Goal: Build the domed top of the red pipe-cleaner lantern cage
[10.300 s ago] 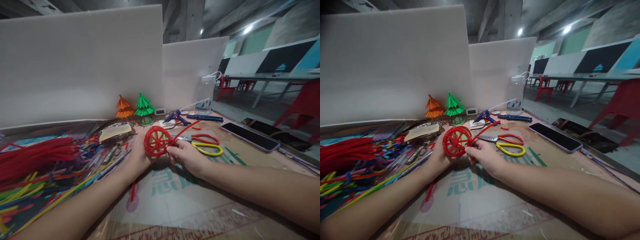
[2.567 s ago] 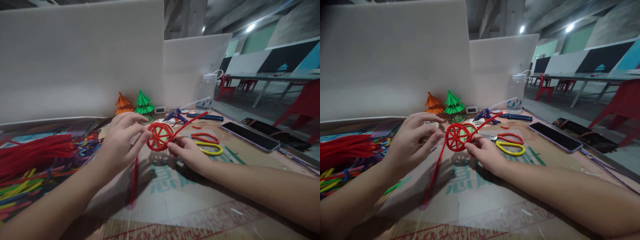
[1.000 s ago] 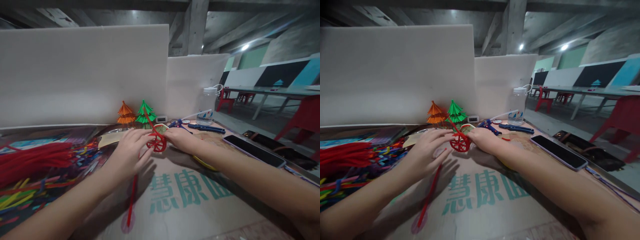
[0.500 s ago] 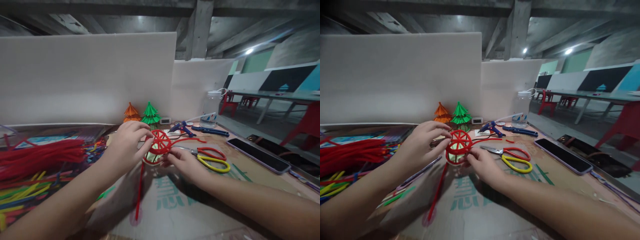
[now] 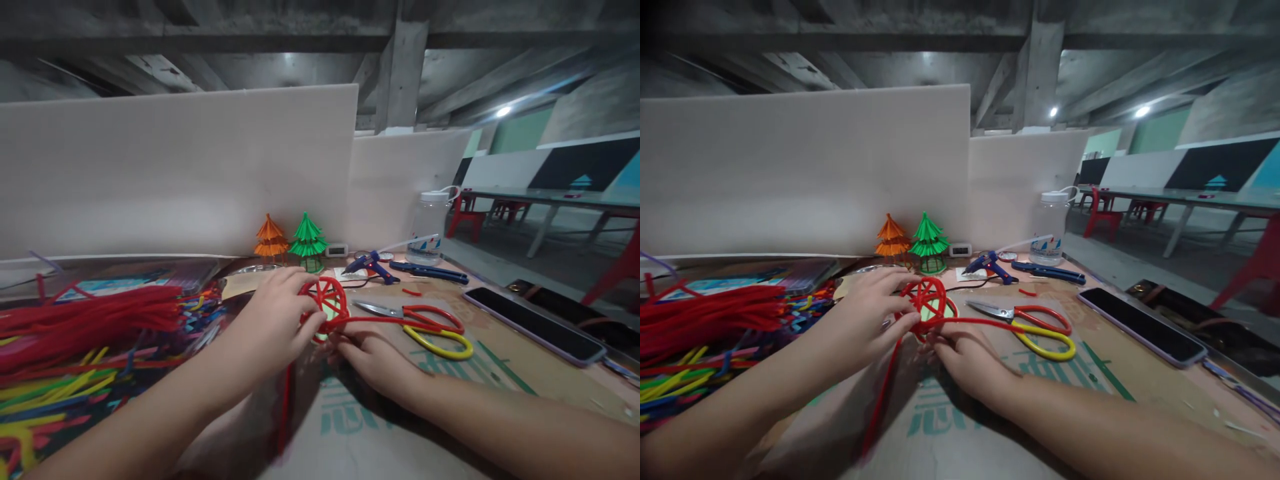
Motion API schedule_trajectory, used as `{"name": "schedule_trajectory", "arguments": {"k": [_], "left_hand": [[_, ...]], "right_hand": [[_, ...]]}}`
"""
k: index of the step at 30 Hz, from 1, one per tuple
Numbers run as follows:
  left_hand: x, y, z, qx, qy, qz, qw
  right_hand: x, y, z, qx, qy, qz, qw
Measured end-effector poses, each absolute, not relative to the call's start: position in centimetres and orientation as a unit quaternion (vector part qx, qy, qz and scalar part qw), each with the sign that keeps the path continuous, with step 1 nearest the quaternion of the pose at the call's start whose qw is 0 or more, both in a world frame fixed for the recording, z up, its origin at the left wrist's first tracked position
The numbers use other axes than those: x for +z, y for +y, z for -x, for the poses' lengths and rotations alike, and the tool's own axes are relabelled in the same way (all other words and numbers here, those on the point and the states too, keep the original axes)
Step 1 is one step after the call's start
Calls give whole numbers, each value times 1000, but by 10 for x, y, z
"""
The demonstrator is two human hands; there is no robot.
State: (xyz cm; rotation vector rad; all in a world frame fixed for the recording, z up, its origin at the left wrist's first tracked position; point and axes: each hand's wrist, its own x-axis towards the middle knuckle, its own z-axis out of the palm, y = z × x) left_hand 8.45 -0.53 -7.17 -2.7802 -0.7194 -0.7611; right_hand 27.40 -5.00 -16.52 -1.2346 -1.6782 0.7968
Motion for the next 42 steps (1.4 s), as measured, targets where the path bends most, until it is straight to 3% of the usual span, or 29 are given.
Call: {"name": "schedule_trajectory", "arguments": {"k": [4,16,24,31,42], "left_hand": [[-77,-7,-88,-232,-265,932,84],[-84,24,-87,-270,-297,911,-92],[-77,21,-86,-257,-298,915,-90],[-76,22,-82,-251,-289,921,-77],[-82,23,-83,-257,-277,923,-73]], "right_hand": [[-165,-53,-273,236,-712,509,422],[-124,-64,-290,71,-767,572,281],[-99,-48,-342,6,-771,621,137],[-98,8,-426,10,-647,724,240],[-121,73,-450,70,-621,740,247]]}}
